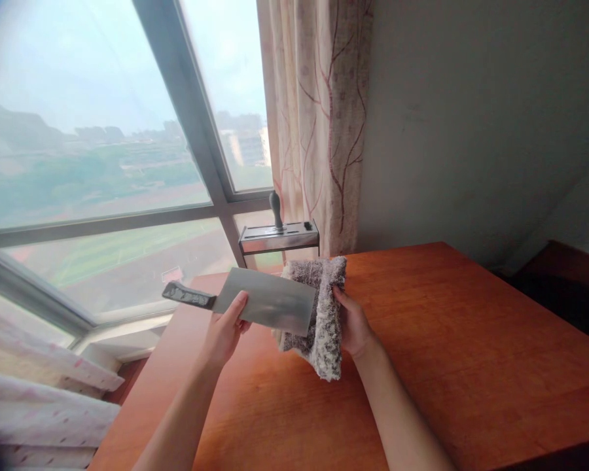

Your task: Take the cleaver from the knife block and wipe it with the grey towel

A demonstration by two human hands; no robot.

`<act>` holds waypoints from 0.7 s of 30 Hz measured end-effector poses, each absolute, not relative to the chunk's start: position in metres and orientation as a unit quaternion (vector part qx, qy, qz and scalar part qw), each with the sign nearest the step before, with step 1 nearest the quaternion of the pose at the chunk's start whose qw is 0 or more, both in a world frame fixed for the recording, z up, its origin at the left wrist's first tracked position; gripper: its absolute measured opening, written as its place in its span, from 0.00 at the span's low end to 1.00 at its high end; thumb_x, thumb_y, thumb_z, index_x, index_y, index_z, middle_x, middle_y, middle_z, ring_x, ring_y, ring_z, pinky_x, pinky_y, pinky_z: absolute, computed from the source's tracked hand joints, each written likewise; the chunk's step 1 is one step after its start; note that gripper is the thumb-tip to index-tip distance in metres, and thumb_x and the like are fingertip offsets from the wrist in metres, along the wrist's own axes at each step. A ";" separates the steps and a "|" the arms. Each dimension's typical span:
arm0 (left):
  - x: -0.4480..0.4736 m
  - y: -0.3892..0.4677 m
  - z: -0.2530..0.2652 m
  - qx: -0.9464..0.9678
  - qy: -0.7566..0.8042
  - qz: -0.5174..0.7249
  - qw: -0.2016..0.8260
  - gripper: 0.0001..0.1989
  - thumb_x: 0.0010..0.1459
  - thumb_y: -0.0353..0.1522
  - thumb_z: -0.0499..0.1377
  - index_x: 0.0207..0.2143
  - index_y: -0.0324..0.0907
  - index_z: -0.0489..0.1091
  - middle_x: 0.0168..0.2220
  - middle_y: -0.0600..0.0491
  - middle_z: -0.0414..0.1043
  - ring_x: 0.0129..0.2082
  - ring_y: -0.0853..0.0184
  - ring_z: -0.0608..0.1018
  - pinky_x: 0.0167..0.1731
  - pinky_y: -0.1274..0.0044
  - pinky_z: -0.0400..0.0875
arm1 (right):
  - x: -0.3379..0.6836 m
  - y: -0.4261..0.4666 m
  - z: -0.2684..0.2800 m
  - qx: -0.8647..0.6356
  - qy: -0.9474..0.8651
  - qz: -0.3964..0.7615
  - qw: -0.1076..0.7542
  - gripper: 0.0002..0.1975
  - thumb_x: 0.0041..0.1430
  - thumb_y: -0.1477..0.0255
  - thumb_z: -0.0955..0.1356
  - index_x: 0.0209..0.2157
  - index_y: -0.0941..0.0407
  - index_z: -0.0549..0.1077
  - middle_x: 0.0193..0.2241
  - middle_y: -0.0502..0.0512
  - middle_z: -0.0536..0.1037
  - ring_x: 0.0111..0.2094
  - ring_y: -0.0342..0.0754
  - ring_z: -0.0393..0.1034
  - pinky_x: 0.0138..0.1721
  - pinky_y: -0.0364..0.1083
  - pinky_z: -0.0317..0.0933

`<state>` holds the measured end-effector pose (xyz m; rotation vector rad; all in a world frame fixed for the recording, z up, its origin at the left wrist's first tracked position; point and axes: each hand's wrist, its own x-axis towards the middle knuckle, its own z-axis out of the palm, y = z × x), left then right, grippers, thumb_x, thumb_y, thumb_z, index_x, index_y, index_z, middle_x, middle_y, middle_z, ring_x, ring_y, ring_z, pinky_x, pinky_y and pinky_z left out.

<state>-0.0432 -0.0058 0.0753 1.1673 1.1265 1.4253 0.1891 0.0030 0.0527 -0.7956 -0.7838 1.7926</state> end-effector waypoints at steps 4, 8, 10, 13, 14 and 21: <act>-0.027 -0.006 0.072 0.435 0.489 0.651 0.384 0.20 0.58 0.45 0.55 0.21 0.42 0.57 0.16 0.60 0.57 0.17 0.73 0.63 0.19 0.79 0.59 | 0.172 -0.003 0.051 -0.304 -0.323 0.740 0.505 0.22 0.46 0.51 0.68 0.36 0.53 0.77 0.35 0.58 0.81 0.40 0.60 0.74 0.38 0.54 0.65; -0.022 -0.009 0.071 0.427 0.510 0.648 0.370 0.21 0.58 0.46 0.54 0.20 0.42 0.59 0.15 0.59 0.58 0.16 0.72 0.63 0.19 0.79 0.60 | 0.155 -0.008 0.050 -0.283 -0.305 0.741 0.527 0.14 0.45 0.61 0.72 0.34 0.53 0.75 0.32 0.53 0.81 0.36 0.56 0.74 0.36 0.51 0.66; -0.023 -0.009 0.072 0.462 0.509 0.626 0.368 0.22 0.58 0.46 0.54 0.18 0.42 0.58 0.14 0.58 0.58 0.16 0.72 0.63 0.19 0.78 0.59 | 0.150 -0.008 0.051 -0.291 -0.312 0.723 0.543 0.13 0.46 0.65 0.74 0.35 0.54 0.74 0.31 0.52 0.80 0.34 0.53 0.74 0.35 0.49 0.65; -0.023 -0.009 0.073 0.511 0.491 0.601 0.369 0.22 0.57 0.45 0.55 0.17 0.42 0.58 0.15 0.58 0.59 0.16 0.72 0.63 0.18 0.78 0.58 | 0.150 -0.005 0.054 -0.310 -0.315 0.697 0.565 0.14 0.46 0.66 0.75 0.35 0.56 0.74 0.31 0.53 0.80 0.32 0.52 0.74 0.35 0.48 0.65; -0.023 -0.009 0.074 0.520 0.485 0.597 0.372 0.21 0.57 0.46 0.56 0.18 0.42 0.59 0.15 0.58 0.59 0.16 0.72 0.63 0.18 0.78 0.58 | 0.152 -0.004 0.054 -0.317 -0.310 0.692 0.569 0.14 0.46 0.66 0.75 0.35 0.56 0.75 0.31 0.53 0.80 0.32 0.52 0.74 0.35 0.48 0.65; -0.020 -0.010 0.073 0.591 0.440 0.523 0.429 0.21 0.58 0.46 0.54 0.20 0.41 0.61 0.15 0.58 0.59 0.16 0.73 0.63 0.18 0.79 0.58 | 0.175 0.011 0.051 -0.348 -0.280 0.645 0.620 0.15 0.45 0.66 0.75 0.36 0.56 0.75 0.31 0.52 0.81 0.29 0.51 0.74 0.34 0.49 0.66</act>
